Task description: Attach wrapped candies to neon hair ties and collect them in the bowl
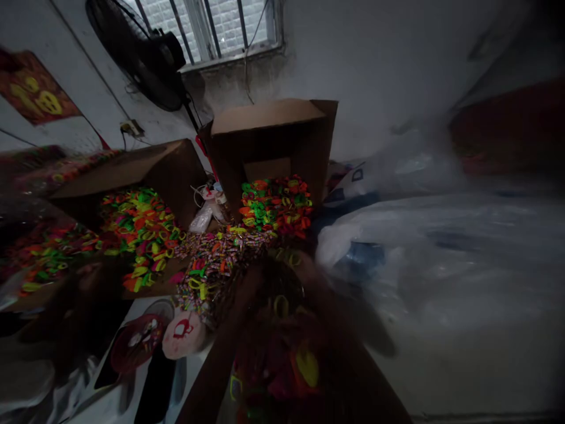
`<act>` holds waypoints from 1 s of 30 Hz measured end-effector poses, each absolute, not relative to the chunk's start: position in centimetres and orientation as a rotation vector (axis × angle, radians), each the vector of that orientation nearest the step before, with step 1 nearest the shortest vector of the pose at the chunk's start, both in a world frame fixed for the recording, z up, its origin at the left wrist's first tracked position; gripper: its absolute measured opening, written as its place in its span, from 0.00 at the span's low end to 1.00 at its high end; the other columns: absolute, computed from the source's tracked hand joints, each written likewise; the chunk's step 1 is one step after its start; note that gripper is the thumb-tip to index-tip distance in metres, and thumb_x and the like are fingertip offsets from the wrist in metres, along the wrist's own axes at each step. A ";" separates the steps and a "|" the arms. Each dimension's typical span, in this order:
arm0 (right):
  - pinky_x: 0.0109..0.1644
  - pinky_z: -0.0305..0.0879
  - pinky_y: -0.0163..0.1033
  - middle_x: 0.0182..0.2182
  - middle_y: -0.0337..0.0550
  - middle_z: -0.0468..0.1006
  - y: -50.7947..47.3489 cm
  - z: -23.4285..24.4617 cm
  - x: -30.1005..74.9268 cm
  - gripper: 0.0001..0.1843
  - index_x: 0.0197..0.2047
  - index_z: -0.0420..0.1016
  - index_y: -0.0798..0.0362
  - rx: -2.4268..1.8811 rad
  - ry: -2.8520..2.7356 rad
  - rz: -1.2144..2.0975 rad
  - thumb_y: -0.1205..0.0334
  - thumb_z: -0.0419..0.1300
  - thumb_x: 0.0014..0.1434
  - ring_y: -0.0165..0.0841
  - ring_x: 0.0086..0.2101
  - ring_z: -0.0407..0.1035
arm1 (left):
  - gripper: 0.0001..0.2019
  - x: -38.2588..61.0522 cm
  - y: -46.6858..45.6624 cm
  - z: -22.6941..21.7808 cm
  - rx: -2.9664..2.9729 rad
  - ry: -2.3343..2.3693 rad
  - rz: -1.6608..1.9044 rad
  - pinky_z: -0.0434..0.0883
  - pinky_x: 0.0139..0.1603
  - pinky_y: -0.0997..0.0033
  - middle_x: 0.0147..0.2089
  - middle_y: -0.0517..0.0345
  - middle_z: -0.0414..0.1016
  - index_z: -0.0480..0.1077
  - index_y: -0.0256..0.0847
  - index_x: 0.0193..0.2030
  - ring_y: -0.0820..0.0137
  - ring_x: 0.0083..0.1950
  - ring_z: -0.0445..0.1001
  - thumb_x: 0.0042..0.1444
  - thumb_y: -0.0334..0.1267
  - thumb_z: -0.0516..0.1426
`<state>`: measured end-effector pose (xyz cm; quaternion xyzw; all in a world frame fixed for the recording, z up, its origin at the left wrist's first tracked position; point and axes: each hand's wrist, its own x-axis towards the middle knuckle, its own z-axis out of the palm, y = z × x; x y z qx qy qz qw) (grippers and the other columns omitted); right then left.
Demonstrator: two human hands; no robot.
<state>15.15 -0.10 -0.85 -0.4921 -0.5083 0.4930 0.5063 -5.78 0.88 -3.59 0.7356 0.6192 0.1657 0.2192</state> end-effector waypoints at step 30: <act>0.55 0.68 0.45 0.45 0.40 0.81 1.3 -2.2 12.6 0.27 0.51 0.74 0.47 -0.936 -0.790 1.304 0.54 0.69 0.46 0.37 0.45 0.74 | 0.07 -2.7 0.0 -0.9 1.938 1.550 1.132 0.71 0.44 0.71 0.39 0.56 0.80 0.73 0.41 0.41 0.68 0.39 0.77 0.59 0.41 0.60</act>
